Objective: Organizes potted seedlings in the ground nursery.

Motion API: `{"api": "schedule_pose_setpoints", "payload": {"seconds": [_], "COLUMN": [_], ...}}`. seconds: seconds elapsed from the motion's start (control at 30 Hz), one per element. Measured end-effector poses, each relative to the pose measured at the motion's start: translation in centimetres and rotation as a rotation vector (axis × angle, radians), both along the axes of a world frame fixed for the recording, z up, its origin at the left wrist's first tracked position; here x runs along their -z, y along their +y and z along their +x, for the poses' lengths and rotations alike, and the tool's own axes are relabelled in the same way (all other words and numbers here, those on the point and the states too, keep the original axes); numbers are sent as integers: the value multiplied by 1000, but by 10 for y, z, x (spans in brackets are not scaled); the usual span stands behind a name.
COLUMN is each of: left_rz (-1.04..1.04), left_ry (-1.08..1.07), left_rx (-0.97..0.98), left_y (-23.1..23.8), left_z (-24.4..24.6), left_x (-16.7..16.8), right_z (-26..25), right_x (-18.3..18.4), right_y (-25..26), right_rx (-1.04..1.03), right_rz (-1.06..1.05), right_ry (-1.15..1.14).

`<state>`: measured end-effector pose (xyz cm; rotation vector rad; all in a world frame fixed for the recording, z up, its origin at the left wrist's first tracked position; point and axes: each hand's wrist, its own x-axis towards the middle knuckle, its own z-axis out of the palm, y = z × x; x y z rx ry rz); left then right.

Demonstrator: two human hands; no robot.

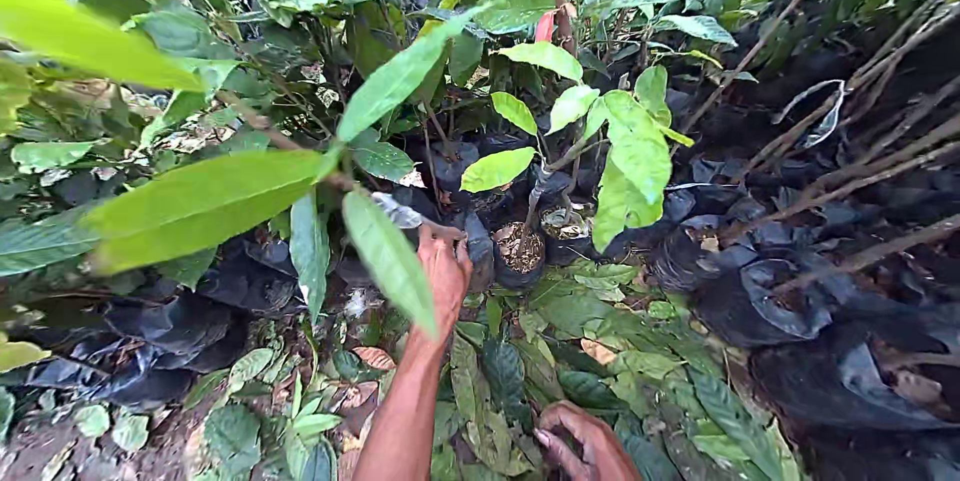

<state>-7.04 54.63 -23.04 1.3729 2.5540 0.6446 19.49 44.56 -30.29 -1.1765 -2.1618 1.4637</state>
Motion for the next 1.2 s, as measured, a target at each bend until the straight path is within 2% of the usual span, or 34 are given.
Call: {"api": "schedule_pose_setpoints", "payload": {"seconds": [0.1,0.17,0.2,0.3,0.43,0.47,0.6,0.67,0.73,0.87,1.1,1.2], "left_rz": [-232,-173,-159,-150,134,144,-52,0,-18,82,222,157], "left_ry": [-47,5,11,-89,-273,-285,-346,-444,-467,-464,-315,-273], "left_rx": [18,51,61,108,202,205,259,258,224,110,-10,-88], "left_y": [12,5,2,-5,-24,-28,-30,-26,-21,-14,-22,-14], "left_z": [5,5,5,-7,-25,-28,-35,-32,-27,-25,-26,-15], "left_x": [46,81,88,88,93,97,120,129,124,110,58,69], "right_z": [1,-3,-4,-10,-11,-10,-6,-6,-6,-3,4,0], "right_x": [4,4,4,8,6,6,5,3,1,-3,1,2], "right_y": [1,0,1,-2,-4,-4,-6,-6,-7,-7,-5,0], "right_rx": [-5,-14,-18,-34,-38,-32,-23,-25,-28,0,29,11], "right_rz": [-13,-20,-15,-13,-4,-1,9,14,17,10,3,1], "right_ry": [-16,-24,-21,-5,16,18,11,12,11,24,36,30]}}
